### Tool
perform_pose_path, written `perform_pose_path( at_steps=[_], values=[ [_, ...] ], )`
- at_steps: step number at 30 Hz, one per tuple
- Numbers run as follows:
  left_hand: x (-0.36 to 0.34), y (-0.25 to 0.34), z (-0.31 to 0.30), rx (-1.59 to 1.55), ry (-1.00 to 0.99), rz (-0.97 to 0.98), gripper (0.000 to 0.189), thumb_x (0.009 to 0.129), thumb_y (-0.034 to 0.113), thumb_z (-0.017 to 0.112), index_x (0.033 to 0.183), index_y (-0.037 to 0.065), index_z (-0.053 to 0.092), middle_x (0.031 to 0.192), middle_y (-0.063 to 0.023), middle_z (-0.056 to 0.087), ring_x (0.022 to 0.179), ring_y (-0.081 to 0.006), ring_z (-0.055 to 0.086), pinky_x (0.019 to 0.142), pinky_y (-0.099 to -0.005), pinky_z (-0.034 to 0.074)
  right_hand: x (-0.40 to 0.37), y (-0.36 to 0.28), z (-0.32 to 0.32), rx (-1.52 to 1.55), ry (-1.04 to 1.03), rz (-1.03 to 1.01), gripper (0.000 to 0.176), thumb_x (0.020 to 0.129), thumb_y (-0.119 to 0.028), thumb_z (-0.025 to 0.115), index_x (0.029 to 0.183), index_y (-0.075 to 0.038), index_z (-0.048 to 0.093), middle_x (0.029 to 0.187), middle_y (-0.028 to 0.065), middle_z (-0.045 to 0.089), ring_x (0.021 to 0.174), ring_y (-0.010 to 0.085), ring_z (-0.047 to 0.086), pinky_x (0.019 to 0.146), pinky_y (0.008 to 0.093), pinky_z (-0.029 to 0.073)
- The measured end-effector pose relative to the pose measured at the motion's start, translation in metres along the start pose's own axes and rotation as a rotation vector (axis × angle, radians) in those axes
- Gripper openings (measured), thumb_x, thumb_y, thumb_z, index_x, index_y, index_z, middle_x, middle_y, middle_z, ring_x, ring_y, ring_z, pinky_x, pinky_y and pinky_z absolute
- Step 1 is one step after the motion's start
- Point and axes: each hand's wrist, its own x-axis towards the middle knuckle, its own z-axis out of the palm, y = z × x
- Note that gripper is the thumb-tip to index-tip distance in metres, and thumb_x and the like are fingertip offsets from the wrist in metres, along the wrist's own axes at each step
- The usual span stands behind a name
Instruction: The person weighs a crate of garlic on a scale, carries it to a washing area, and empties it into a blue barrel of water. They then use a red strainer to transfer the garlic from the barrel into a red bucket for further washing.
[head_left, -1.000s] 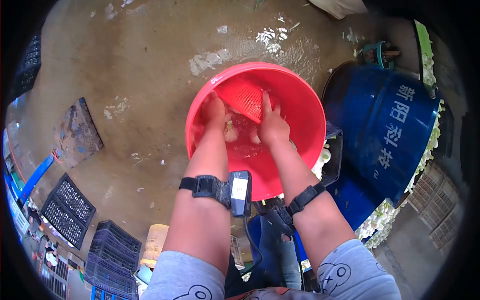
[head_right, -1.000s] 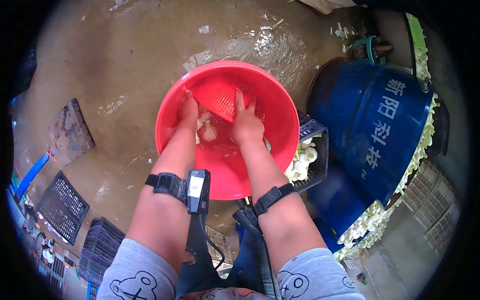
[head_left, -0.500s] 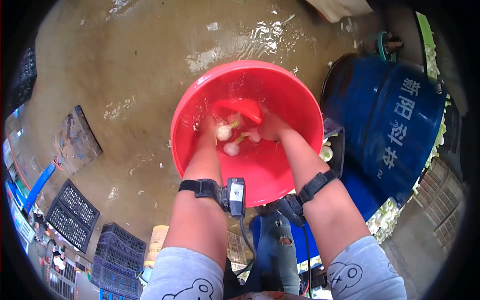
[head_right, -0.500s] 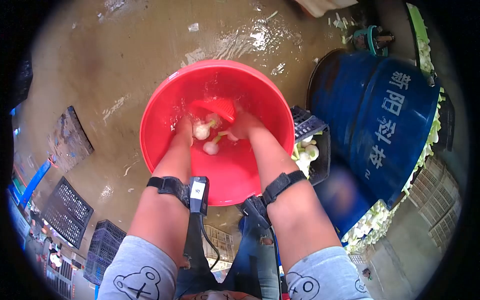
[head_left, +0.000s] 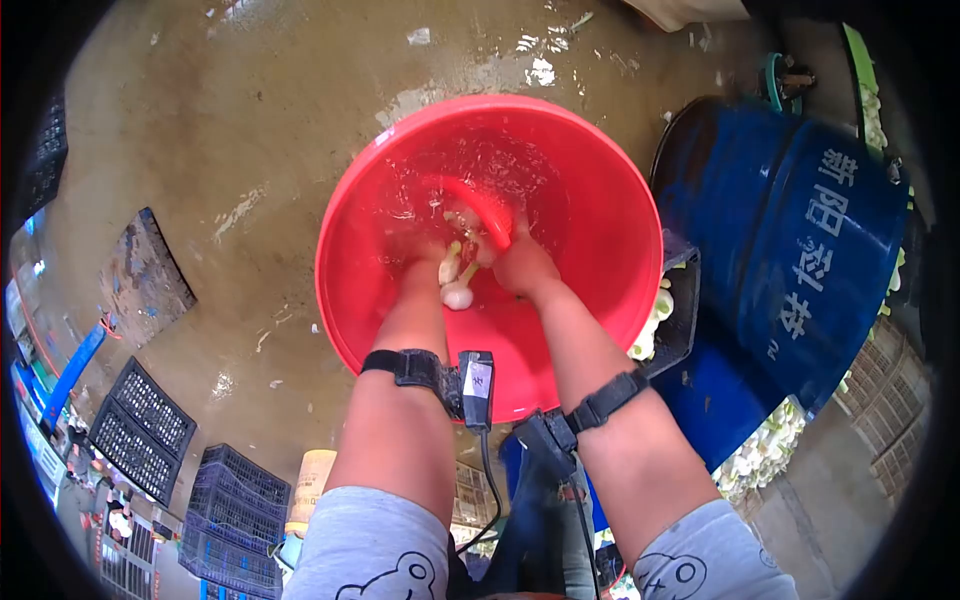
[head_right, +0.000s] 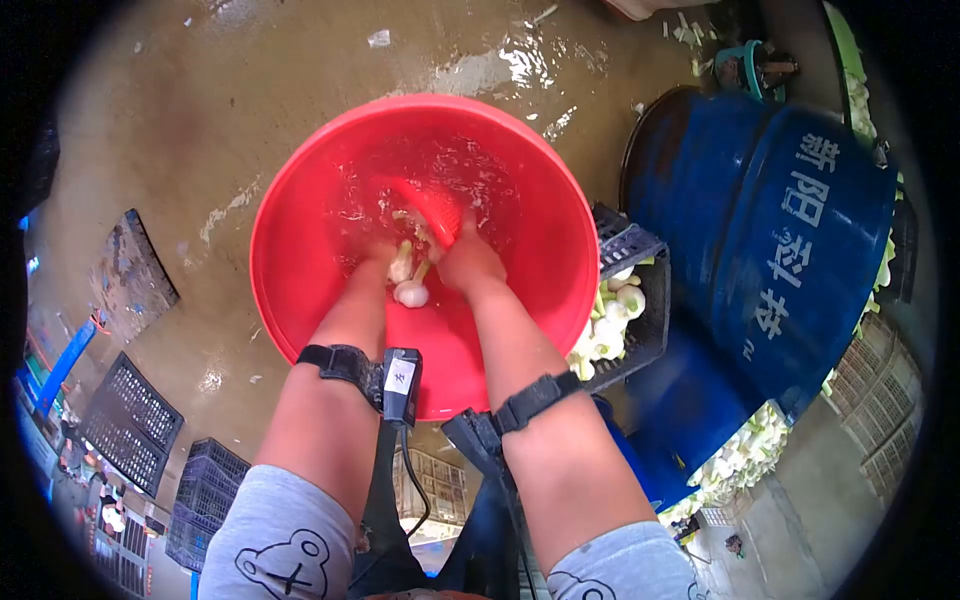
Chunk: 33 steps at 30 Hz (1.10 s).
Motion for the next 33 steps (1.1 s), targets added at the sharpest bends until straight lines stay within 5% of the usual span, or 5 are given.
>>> perform_pose_path(
  at_steps=[6, 16, 28, 31, 33],
  values=[
    [0.003, 0.008, -0.004, -0.205, -0.134, -0.081, 0.057, 0.081, 0.054, 0.042, 0.115, 0.01, 0.056, 0.118, -0.0143, 0.055, 0.107, -0.0303, 0.053, 0.087, -0.0416, 0.044, -0.024, -0.014, 0.007, -0.046, 0.175, 0.07, 0.085, 0.081, -0.033, 0.056, 0.143, -0.018, 0.0, 0.132, 0.0277, 0.036, 0.111, 0.0392, 0.049, 0.092, 0.0441, 0.041],
    [-0.022, 0.014, -0.03, -0.409, -0.371, -0.196, 0.059, 0.08, 0.057, 0.042, 0.115, 0.011, 0.055, 0.116, -0.0133, 0.056, 0.103, -0.031, 0.055, 0.084, -0.042, 0.045, -0.001, -0.005, -0.017, -0.144, -0.1, -0.108, 0.083, 0.081, -0.032, 0.057, 0.142, -0.011, 0.006, 0.12, 0.0237, 0.051, 0.11, 0.0336, 0.051, 0.091, 0.0386, 0.042],
    [-0.222, 0.042, -0.092, -0.524, -0.636, -0.202, 0.071, 0.079, 0.069, 0.039, 0.118, 0.012, 0.051, 0.107, -0.012, 0.057, 0.093, -0.0281, 0.057, 0.077, -0.0392, 0.048, -0.157, 0.002, -0.137, -0.41, -0.266, -0.462, 0.084, 0.072, -0.016, 0.058, 0.141, -0.007, 0.012, 0.115, 0.0257, 0.052, 0.1, 0.0339, 0.056, 0.082, 0.0385, 0.046],
    [-0.297, 0.03, -0.097, -0.633, -0.476, 0.034, 0.062, 0.083, 0.058, 0.048, 0.12, 0.009, 0.05, 0.109, -0.0126, 0.057, 0.097, -0.0229, 0.057, 0.077, -0.034, 0.048, -0.207, 0.048, -0.155, -0.207, -0.025, -0.748, 0.079, 0.069, -0.007, 0.061, 0.138, -0.008, 0.022, 0.128, 0.0215, 0.043, 0.112, 0.0357, 0.048, 0.09, 0.0361, 0.043],
    [-0.333, 0.025, -0.09, -0.696, -0.409, 0.479, 0.046, 0.087, 0.04, 0.054, 0.118, 0.006, 0.051, 0.107, -0.0104, 0.059, 0.099, -0.0203, 0.057, 0.082, -0.0334, 0.047, -0.258, 0.065, -0.177, -0.168, -0.002, -0.747, 0.079, 0.068, -0.007, 0.063, 0.137, -0.008, 0.025, 0.131, 0.0201, 0.042, 0.115, 0.0359, 0.046, 0.091, 0.0356, 0.043]
  ],
)
